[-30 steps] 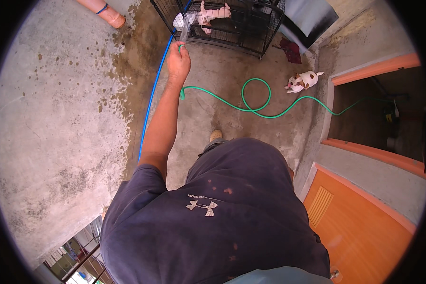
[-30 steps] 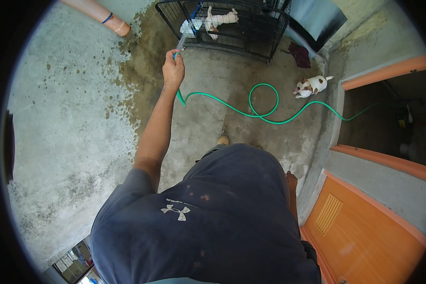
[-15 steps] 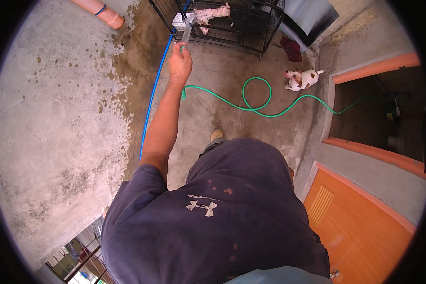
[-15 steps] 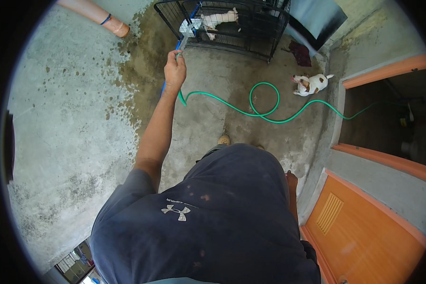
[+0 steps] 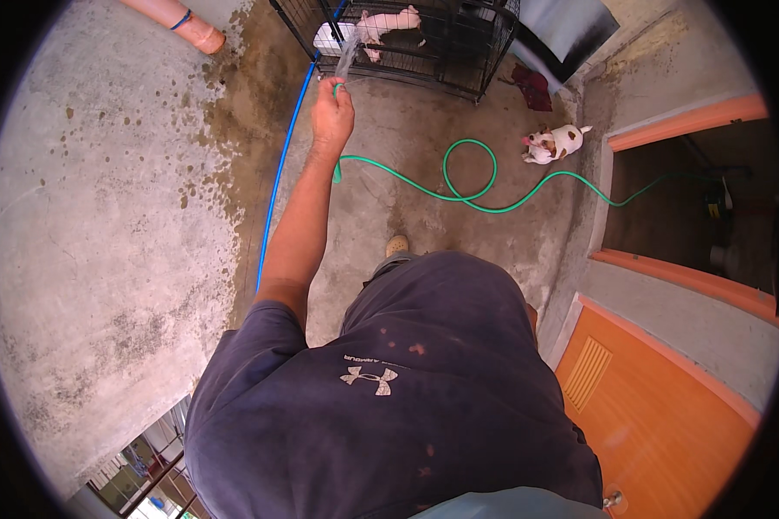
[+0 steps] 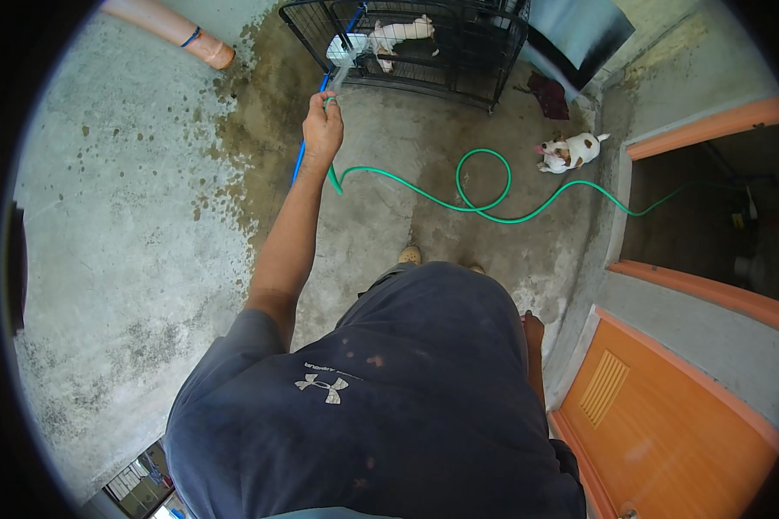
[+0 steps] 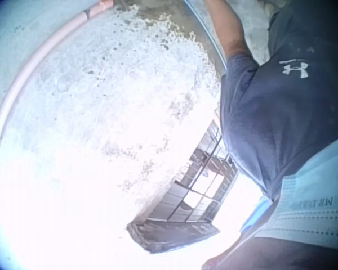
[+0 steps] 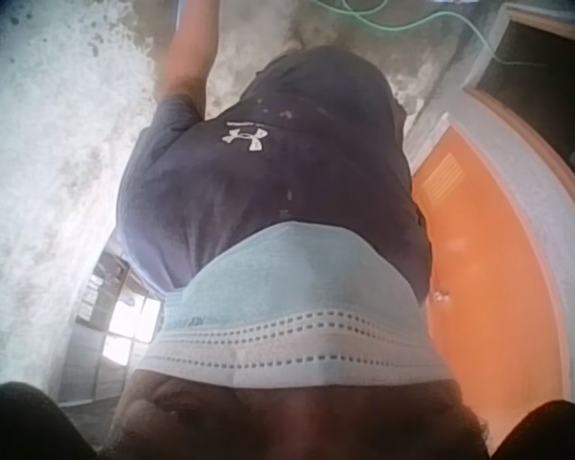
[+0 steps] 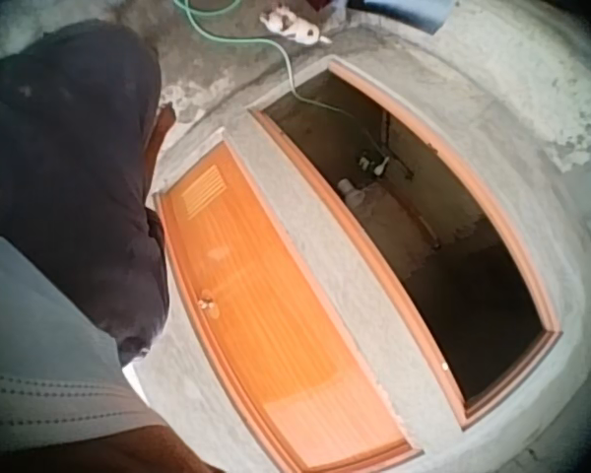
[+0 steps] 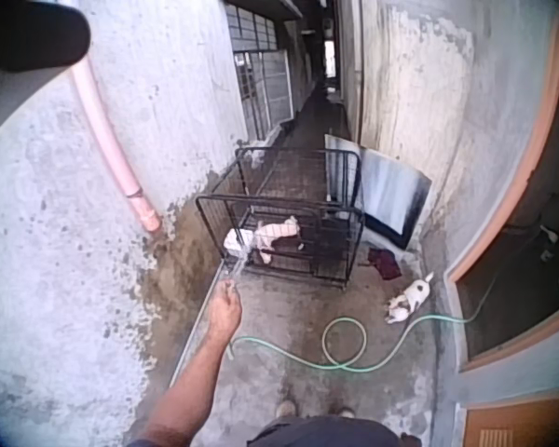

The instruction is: Bathing dogs and cleaning a dog cage using a water hose in an outdoor area.

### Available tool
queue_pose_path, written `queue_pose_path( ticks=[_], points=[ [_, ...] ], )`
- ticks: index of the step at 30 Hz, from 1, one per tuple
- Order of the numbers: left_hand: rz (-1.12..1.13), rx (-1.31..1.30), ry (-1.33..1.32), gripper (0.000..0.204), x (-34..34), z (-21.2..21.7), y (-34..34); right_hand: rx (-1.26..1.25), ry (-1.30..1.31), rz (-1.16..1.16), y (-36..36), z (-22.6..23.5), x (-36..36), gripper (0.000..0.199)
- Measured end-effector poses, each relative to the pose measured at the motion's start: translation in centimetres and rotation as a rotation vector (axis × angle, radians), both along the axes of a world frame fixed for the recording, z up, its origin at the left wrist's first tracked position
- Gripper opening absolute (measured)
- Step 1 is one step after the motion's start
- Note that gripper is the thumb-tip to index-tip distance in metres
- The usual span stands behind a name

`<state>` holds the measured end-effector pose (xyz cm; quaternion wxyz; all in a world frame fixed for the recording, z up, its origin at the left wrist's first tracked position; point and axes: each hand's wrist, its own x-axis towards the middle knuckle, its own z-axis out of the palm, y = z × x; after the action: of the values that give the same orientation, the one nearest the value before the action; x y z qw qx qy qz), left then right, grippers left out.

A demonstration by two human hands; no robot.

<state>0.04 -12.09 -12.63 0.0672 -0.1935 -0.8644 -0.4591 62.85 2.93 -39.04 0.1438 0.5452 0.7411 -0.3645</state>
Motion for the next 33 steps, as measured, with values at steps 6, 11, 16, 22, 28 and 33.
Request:
queue_pose_path(
  ticks=[6, 11, 16, 22, 28, 33],
  points=[
    [0.016, -0.017, 0.021, 0.022, 0.5, -0.2, -0.4, 0.106, 0.043, 0.104, 0.0, 0.3, -0.1, 0.038],
    [-0.005, 0.001, 0.049, 0.022, 0.6, -0.4, -0.4, 0.312, 0.062, 0.38, -0.3, -1.2, 0.8, 0.03],
    [-0.01, -0.024, -0.035, 0.021, 0.9, -0.4, -0.7, 0.146, 0.051, 0.177, -0.2, -1.1, 0.3, 0.038],
    [-0.017, -0.029, 0.007, 0.021, 1.2, -0.6, -0.8, 0.17, 0.074, 0.229, -0.4, -1.3, 0.2, 0.041],
    [-0.027, -0.043, -0.01, 0.021, 1.5, -0.9, -0.9, 0.184, 0.028, 0.353, -0.2, -1.8, 0.4, 0.022],
    [-0.03, -0.057, -0.034, 0.021, 1.5, -0.9, -0.9, 0.233, 0.092, 0.368, -0.4, -1.6, 0.6, 0.019]
  ],
)
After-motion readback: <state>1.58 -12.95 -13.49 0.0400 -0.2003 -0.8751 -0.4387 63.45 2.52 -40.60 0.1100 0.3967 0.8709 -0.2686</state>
